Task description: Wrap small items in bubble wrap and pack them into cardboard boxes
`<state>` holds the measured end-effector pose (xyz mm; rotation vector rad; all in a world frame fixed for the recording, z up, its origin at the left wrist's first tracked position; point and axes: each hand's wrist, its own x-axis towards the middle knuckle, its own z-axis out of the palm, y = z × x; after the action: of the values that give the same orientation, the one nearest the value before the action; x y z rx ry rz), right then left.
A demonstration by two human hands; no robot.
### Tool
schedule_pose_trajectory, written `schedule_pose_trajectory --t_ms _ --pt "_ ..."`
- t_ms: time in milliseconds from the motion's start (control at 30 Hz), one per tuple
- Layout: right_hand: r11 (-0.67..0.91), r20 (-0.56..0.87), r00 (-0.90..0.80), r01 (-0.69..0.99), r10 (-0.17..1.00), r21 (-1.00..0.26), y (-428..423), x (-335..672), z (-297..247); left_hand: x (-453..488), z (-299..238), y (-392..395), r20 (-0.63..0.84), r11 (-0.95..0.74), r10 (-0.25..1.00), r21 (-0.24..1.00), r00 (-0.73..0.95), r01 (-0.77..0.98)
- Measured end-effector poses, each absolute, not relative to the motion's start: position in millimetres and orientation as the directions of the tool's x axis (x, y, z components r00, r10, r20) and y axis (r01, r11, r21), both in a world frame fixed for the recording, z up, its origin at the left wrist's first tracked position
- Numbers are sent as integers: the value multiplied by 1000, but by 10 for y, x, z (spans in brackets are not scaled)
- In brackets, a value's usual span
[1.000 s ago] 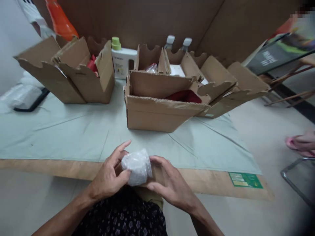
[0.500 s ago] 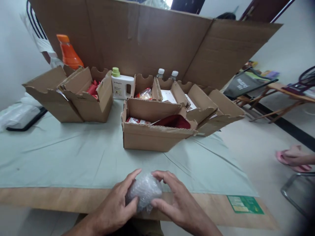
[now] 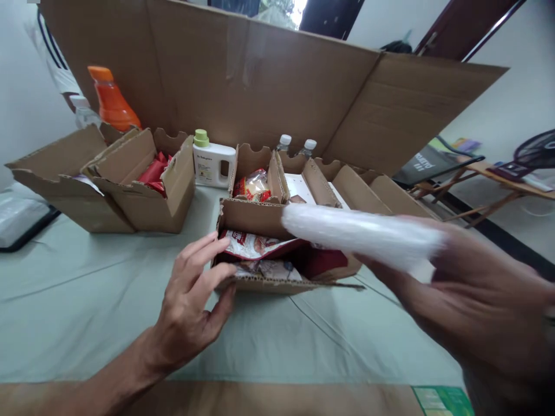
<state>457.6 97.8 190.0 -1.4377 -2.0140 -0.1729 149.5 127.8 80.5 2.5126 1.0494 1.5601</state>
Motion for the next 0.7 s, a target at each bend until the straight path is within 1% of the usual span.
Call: schedule_pose_trajectory --t_ms 67,133,167,200,267,400,433,467,533,600,633,700 --pt "438 524 -316 890 791 -123 1299 4398 1901 1517 727 1260 820 -781 517 334 247 528" --pt "472 395 -444 881 804 28 1587 4189 1875 1517 679 1236 824 -785 513 337 239 520" --pt "482 331 -482 872 811 87 1695 4098 1869 1513 668 1229 821 -787 517 345 242 511" --pt "489 286 -502 864 816 122 1768 4029 1876 1507 664 1228 819 -791 519 353 243 500" --pt "503 272 -517 855 812 124 1799 3977 1938 1496 665 1233 817 -797 523 367 244 480" --pt "583 328 -555 812 765 14 1528 4197 2177 1478 663 1239 795 -789 550 395 256 471" --pt "607 323 -581 794 747 23 1451 4270 2220 1474 662 1237 790 -789 556 403 258 464" --pt "623 301 -609 780 734 58 1391 4325 2240 1472 662 1234 789 -791 558 410 258 454" --pt "619 200 -640 769 742 161 1345 4345 2197 1469 662 1229 792 -798 555 420 254 433" --pt "597 57 -619 775 783 209 1404 4238 2063 1471 663 1228 794 -800 553 421 253 427" --pt "595 -16 -604 779 797 198 1462 4153 1982 1473 662 1230 795 -801 552 420 252 427" --pt "614 -124 -602 783 789 105 1593 3977 1836 1476 656 1237 799 -803 548 417 250 426"
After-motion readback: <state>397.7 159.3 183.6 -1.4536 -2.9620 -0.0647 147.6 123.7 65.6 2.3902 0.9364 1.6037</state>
